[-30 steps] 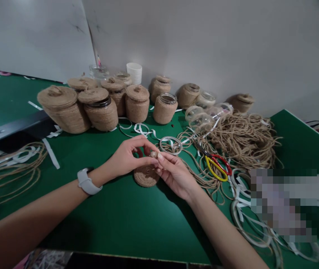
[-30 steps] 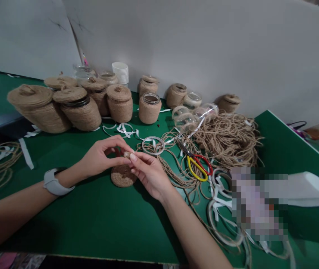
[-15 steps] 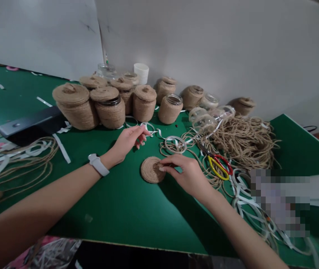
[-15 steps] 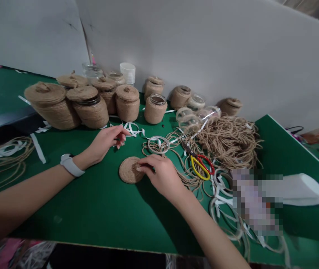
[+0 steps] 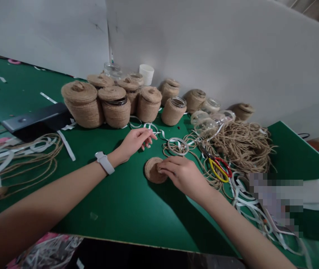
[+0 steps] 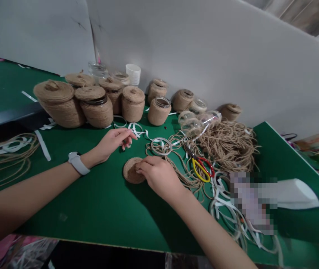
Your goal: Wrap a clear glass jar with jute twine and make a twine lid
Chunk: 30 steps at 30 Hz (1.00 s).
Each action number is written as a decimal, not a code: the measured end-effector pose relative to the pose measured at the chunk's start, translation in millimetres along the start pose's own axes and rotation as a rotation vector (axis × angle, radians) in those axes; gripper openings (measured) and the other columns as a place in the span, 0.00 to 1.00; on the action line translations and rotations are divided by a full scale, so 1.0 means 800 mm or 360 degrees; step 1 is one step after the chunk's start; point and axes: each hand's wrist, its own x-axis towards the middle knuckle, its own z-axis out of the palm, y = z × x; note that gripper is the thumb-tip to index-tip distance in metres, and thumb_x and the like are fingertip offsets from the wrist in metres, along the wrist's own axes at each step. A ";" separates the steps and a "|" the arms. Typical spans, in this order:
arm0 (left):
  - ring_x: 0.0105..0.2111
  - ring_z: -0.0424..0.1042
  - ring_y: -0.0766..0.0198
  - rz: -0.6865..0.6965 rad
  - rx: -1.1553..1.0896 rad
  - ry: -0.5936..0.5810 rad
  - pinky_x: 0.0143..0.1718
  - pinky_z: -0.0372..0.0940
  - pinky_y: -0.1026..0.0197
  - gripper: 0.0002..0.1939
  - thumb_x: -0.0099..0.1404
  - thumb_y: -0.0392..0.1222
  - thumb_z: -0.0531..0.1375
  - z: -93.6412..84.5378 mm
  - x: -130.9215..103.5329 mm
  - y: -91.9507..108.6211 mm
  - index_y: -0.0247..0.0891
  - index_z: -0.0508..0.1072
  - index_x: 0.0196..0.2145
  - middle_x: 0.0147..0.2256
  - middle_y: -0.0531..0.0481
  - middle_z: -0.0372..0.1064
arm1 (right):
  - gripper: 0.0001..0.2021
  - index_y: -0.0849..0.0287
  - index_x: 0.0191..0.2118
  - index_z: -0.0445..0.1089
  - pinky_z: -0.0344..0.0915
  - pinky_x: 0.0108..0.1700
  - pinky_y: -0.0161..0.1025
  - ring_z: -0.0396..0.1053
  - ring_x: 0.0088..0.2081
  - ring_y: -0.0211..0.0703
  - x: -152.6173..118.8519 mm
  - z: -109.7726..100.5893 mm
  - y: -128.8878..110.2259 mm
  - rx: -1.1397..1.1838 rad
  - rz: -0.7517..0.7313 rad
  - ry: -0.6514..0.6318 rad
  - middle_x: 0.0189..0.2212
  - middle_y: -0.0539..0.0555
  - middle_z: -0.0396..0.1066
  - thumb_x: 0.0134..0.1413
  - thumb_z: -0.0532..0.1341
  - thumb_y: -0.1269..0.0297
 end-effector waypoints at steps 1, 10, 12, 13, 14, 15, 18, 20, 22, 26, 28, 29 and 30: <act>0.22 0.64 0.70 -0.0001 0.0008 -0.0003 0.20 0.58 0.68 0.16 0.66 0.50 0.56 0.000 0.000 0.000 0.35 0.75 0.30 0.24 0.50 0.65 | 0.11 0.57 0.41 0.77 0.67 0.43 0.41 0.73 0.41 0.47 0.002 -0.002 -0.002 -0.0039 0.0011 -0.0058 0.39 0.57 0.76 0.61 0.56 0.73; 0.23 0.67 0.69 -0.0024 0.0124 -0.0028 0.20 0.59 0.69 0.16 0.66 0.49 0.56 0.006 0.000 -0.001 0.35 0.74 0.30 0.24 0.50 0.67 | 0.12 0.60 0.27 0.75 0.62 0.37 0.34 0.68 0.34 0.39 0.040 -0.019 -0.008 -0.0051 0.0112 -0.0378 0.31 0.52 0.69 0.48 0.59 0.83; 0.23 0.66 0.69 -0.0035 0.0115 0.0028 0.19 0.58 0.69 0.16 0.66 0.50 0.57 0.008 -0.001 0.000 0.35 0.74 0.30 0.24 0.50 0.67 | 0.11 0.60 0.27 0.75 0.61 0.36 0.34 0.68 0.33 0.39 0.045 -0.020 -0.011 -0.0120 0.0124 -0.0448 0.30 0.52 0.69 0.48 0.59 0.83; 0.22 0.66 0.69 -0.0029 0.0112 0.0050 0.18 0.57 0.69 0.16 0.65 0.50 0.56 0.008 -0.001 0.000 0.35 0.74 0.30 0.23 0.50 0.67 | 0.11 0.60 0.27 0.75 0.61 0.36 0.34 0.68 0.33 0.39 0.047 -0.021 -0.013 -0.0165 0.0127 -0.0469 0.30 0.52 0.69 0.49 0.60 0.82; 0.21 0.65 0.70 -0.0020 0.0107 0.0069 0.18 0.56 0.69 0.17 0.65 0.52 0.56 0.009 -0.002 0.001 0.35 0.74 0.29 0.23 0.51 0.66 | 0.10 0.61 0.27 0.75 0.61 0.36 0.33 0.68 0.34 0.39 0.048 -0.021 -0.015 -0.0207 0.0124 -0.0481 0.30 0.52 0.70 0.50 0.60 0.81; 0.21 0.65 0.70 -0.0009 0.0102 0.0089 0.17 0.56 0.69 0.18 0.65 0.53 0.56 0.009 -0.003 0.002 0.35 0.74 0.29 0.22 0.51 0.65 | 0.10 0.61 0.28 0.76 0.61 0.36 0.33 0.69 0.34 0.39 0.049 -0.021 -0.017 -0.0244 0.0115 -0.0487 0.31 0.52 0.70 0.51 0.61 0.80; 0.18 0.63 0.71 0.0011 0.0078 0.0129 0.17 0.56 0.68 0.21 0.64 0.56 0.56 0.008 -0.006 0.005 0.35 0.73 0.27 0.20 0.52 0.64 | 0.07 0.61 0.30 0.76 0.60 0.35 0.33 0.70 0.34 0.39 0.051 -0.021 -0.020 -0.0312 0.0076 -0.0487 0.31 0.53 0.71 0.52 0.62 0.78; 0.18 0.63 0.71 0.0016 0.0063 0.0139 0.18 0.56 0.68 0.22 0.64 0.57 0.57 0.007 -0.009 0.007 0.34 0.72 0.25 0.19 0.52 0.63 | 0.06 0.61 0.30 0.76 0.60 0.35 0.34 0.70 0.34 0.40 0.054 -0.021 -0.020 -0.0323 0.0055 -0.0478 0.31 0.53 0.72 0.51 0.64 0.77; 0.18 0.63 0.71 0.0018 0.0048 0.0154 0.18 0.56 0.68 0.22 0.63 0.57 0.58 0.006 -0.011 0.008 0.34 0.72 0.24 0.19 0.52 0.63 | 0.05 0.61 0.29 0.76 0.60 0.36 0.34 0.70 0.34 0.40 0.055 -0.020 -0.019 -0.0313 0.0041 -0.0462 0.30 0.53 0.72 0.50 0.65 0.77; 0.18 0.63 0.70 0.0017 0.0003 0.0220 0.19 0.56 0.68 0.22 0.63 0.57 0.58 0.002 -0.012 0.005 0.34 0.73 0.24 0.19 0.52 0.63 | 0.04 0.62 0.34 0.75 0.63 0.40 0.35 0.70 0.39 0.41 0.046 -0.020 -0.014 -0.0269 0.0006 -0.0392 0.34 0.54 0.72 0.51 0.66 0.75; 0.19 0.63 0.70 0.0007 -0.0033 0.0244 0.19 0.57 0.67 0.22 0.63 0.57 0.57 0.000 -0.011 0.003 0.34 0.73 0.25 0.20 0.52 0.63 | 0.11 0.63 0.41 0.73 0.64 0.43 0.36 0.70 0.42 0.42 0.035 -0.020 -0.007 -0.0175 0.0025 -0.0290 0.39 0.56 0.71 0.50 0.68 0.71; 0.19 0.63 0.70 -0.0001 -0.0054 0.0252 0.20 0.57 0.67 0.22 0.64 0.56 0.57 0.000 -0.010 0.003 0.34 0.73 0.25 0.20 0.52 0.63 | 0.15 0.63 0.44 0.72 0.65 0.44 0.37 0.70 0.42 0.42 0.029 -0.021 -0.004 -0.0079 0.0052 -0.0216 0.41 0.57 0.71 0.49 0.69 0.68; 0.19 0.63 0.71 -0.0011 -0.0076 0.0257 0.20 0.57 0.68 0.22 0.63 0.56 0.57 -0.001 -0.009 0.002 0.33 0.73 0.25 0.20 0.52 0.63 | 0.18 0.62 0.47 0.71 0.66 0.44 0.38 0.70 0.41 0.42 0.022 -0.022 0.000 0.0035 0.0079 -0.0141 0.43 0.57 0.70 0.49 0.70 0.66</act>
